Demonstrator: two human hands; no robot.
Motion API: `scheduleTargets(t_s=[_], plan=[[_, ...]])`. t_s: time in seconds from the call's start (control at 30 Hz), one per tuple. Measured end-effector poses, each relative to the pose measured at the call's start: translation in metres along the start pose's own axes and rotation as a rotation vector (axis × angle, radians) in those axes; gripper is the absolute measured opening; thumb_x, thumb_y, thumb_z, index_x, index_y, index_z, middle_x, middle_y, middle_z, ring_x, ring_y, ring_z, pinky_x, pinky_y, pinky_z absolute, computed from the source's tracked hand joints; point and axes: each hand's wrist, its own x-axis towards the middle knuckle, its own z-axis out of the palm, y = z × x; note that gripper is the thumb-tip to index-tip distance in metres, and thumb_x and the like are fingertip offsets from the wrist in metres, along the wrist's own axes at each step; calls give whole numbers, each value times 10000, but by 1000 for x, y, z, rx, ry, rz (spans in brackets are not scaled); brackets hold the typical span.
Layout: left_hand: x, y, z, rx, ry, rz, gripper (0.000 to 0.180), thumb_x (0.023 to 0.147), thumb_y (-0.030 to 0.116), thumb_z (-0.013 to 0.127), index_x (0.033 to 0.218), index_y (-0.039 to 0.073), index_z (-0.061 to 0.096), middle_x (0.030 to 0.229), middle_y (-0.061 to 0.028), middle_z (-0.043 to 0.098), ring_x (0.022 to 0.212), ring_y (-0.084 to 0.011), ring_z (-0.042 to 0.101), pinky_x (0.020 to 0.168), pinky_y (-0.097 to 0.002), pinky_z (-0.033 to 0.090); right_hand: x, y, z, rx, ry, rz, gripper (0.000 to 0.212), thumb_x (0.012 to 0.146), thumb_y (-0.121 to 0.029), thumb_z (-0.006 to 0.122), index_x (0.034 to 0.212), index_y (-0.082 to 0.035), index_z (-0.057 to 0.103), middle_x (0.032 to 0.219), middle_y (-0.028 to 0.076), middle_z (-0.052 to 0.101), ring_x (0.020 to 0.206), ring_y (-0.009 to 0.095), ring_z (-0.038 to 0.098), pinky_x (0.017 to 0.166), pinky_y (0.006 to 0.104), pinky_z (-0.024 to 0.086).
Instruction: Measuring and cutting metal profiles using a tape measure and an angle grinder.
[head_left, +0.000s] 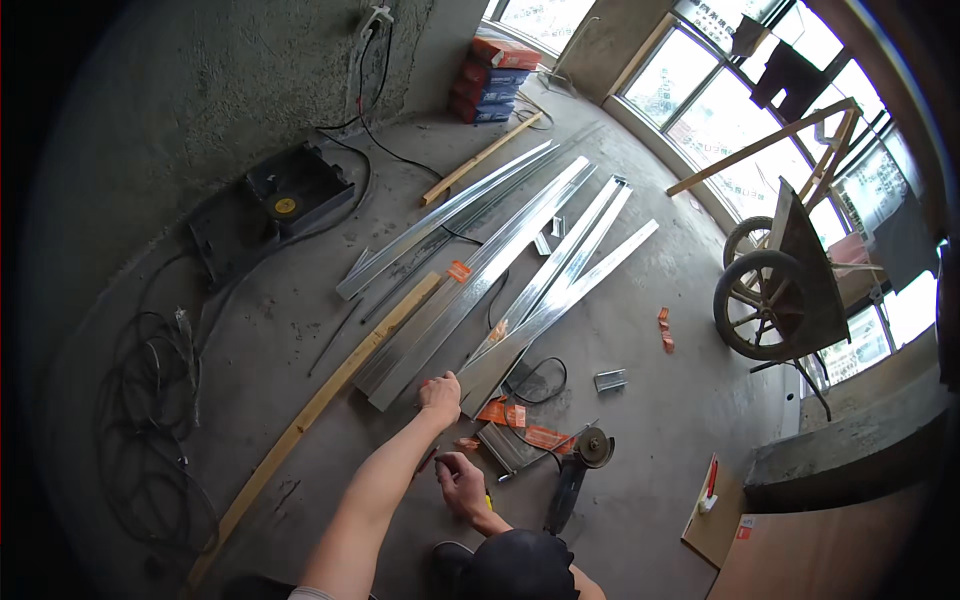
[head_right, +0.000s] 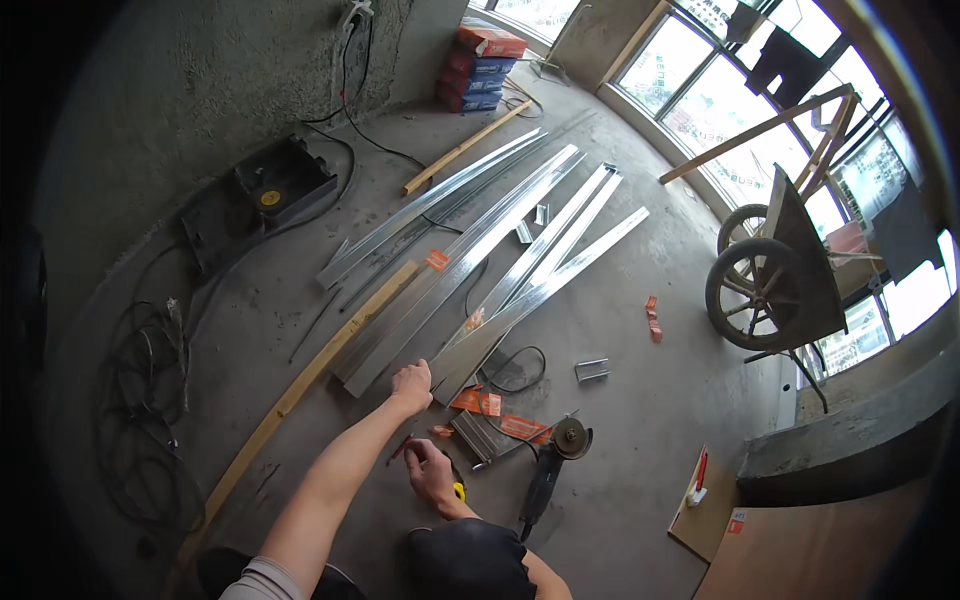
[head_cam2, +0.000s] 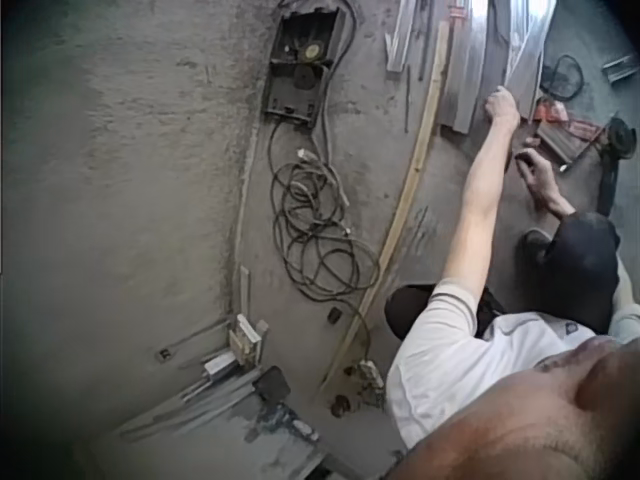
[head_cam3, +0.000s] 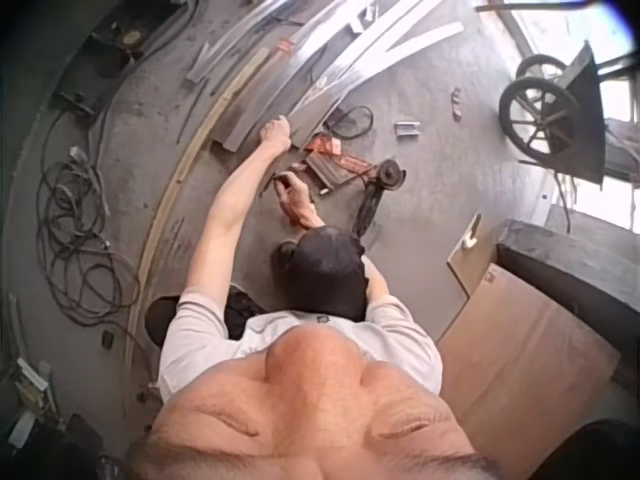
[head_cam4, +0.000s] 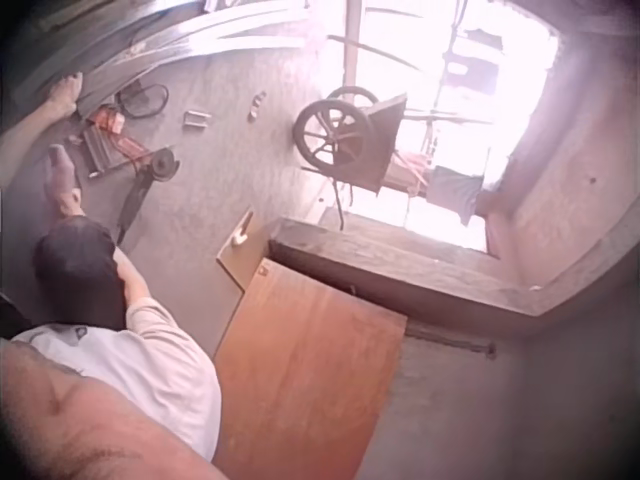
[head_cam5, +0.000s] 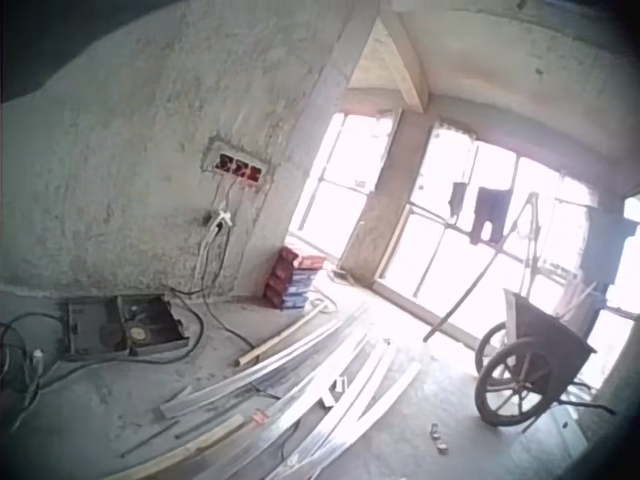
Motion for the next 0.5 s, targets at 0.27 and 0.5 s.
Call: scheduleTargets(t_s=[0.27, 0.5], plan=[[-61, -21, -83, -19, -205, 35, 412, 752, 162, 803, 1070, -73, 689, 1136, -289, 742, 1112, -391, 737, 937, -457, 609, 3, -15, -39, 398, -238, 300, 221, 1090, -165, 602, 1230, -12, 678, 988, 57, 704, 804, 142, 685, 743, 299, 591], [-251, -155, -154, 16, -189, 63, 477, 723, 278, 836, 1010, -68, 676, 1011, -277, 744, 969, -420, 739, 813, -470, 586, 62, -15, -76, 1157, -78, 719, 602, 1067, -480, 623, 1419, -2, 516, 1262, 159, 634, 1137, 271, 656, 954, 437, 603]])
